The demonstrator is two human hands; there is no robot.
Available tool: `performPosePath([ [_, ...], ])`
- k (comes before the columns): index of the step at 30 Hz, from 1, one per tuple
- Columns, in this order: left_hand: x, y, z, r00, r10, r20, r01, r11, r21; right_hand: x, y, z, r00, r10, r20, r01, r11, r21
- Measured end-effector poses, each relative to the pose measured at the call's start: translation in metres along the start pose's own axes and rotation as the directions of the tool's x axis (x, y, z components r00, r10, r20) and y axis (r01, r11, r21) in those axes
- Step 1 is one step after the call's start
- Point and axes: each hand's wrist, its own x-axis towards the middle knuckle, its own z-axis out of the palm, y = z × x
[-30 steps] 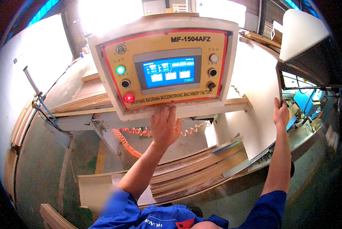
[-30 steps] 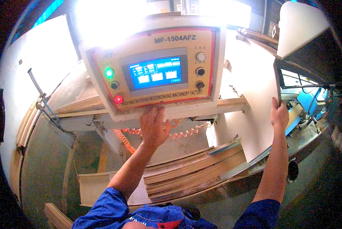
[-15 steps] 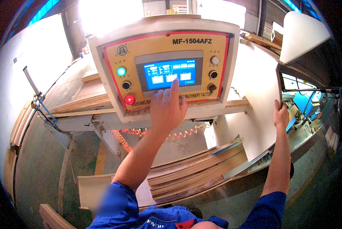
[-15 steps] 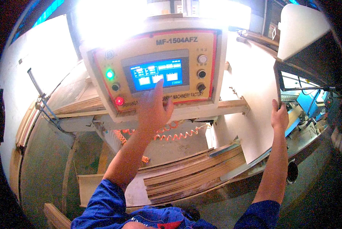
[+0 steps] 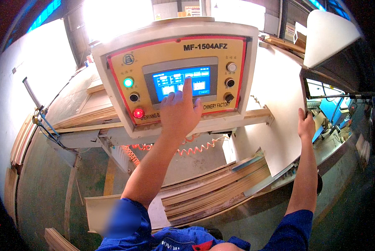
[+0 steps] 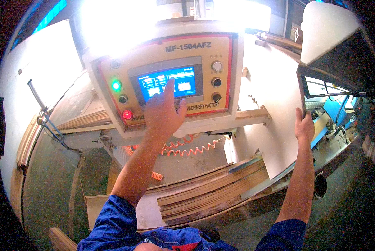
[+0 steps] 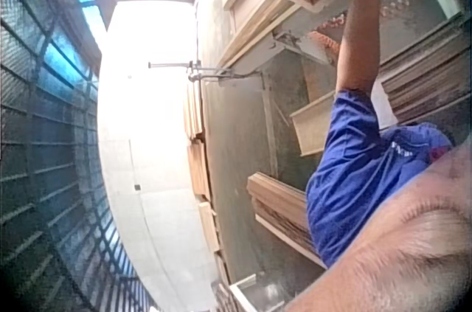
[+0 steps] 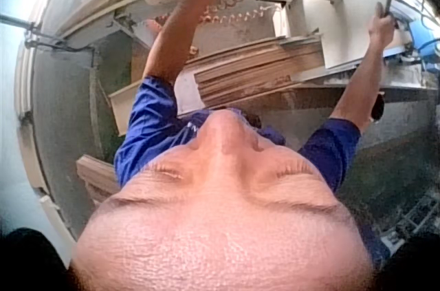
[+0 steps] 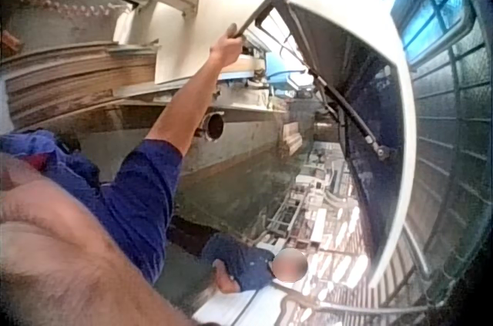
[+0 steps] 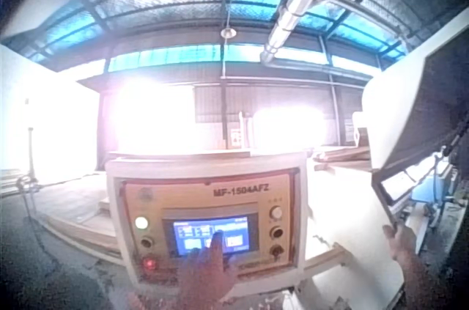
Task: The person operates a CNC woodworking machine's touchscreen control panel, navigating menus and pressing buttons to configure settings. They then walk to a nearby table, pick up a long wooden plank, and place it on the machine's conveyor belt before returning to the control panel.
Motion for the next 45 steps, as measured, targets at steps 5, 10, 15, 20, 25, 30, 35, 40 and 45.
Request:
performPosePath([
  [5,-0.005,0.000,-0.002,0.999,0.033,0.004,-0.033,0.999,-0.002,0.002,0.003,0.005,1.000,-0.018,-0.022,0.018,1.000,-0.013],
  [10,-0.004,-0.002,0.000,0.999,0.028,-0.043,-0.029,1.000,-0.010,-0.006,-0.022,-0.016,0.998,0.009,0.058,-0.010,1.000,0.023],
  [15,-0.003,-0.005,0.002,0.998,0.050,-0.034,-0.050,0.999,0.018,-0.005,-0.018,-0.017,0.999,0.002,0.053,-0.003,1.000,0.018],
  [20,-0.004,-0.001,-0.004,0.999,0.021,0.034,-0.020,0.999,-0.041,-0.004,-0.011,-0.012,0.999,0.011,0.037,-0.012,1.000,0.016],
  [25,-0.004,-0.001,-0.002,0.999,0.047,0.000,-0.047,0.999,-0.025,-0.004,-0.016,-0.015,0.998,0.026,0.048,-0.026,1.000,0.001],
  [30,-0.003,-0.001,0.001,0.998,0.053,-0.039,-0.054,0.998,-0.019,-0.004,-0.015,-0.016,0.998,0.013,0.066,-0.014,1.000,0.008],
  [35,-0.002,-0.003,0.002,0.997,0.056,-0.058,-0.058,0.998,-0.034,-0.002,-0.009,-0.009,0.999,0.002,0.035,-0.003,1.000,0.006],
  [40,-0.013,0.003,-0.008,0.994,0.103,-0.033,-0.104,0.994,-0.019,-0.002,-0.010,-0.009,0.996,0.023,0.080,-0.024,1.000,0.016],
  [45,-0.031,-0.016,0.013,0.959,0.220,-0.179,-0.227,0.974,-0.020,-0.001,-0.010,-0.012,0.997,0.007,0.082,-0.010,1.000,0.028],
])
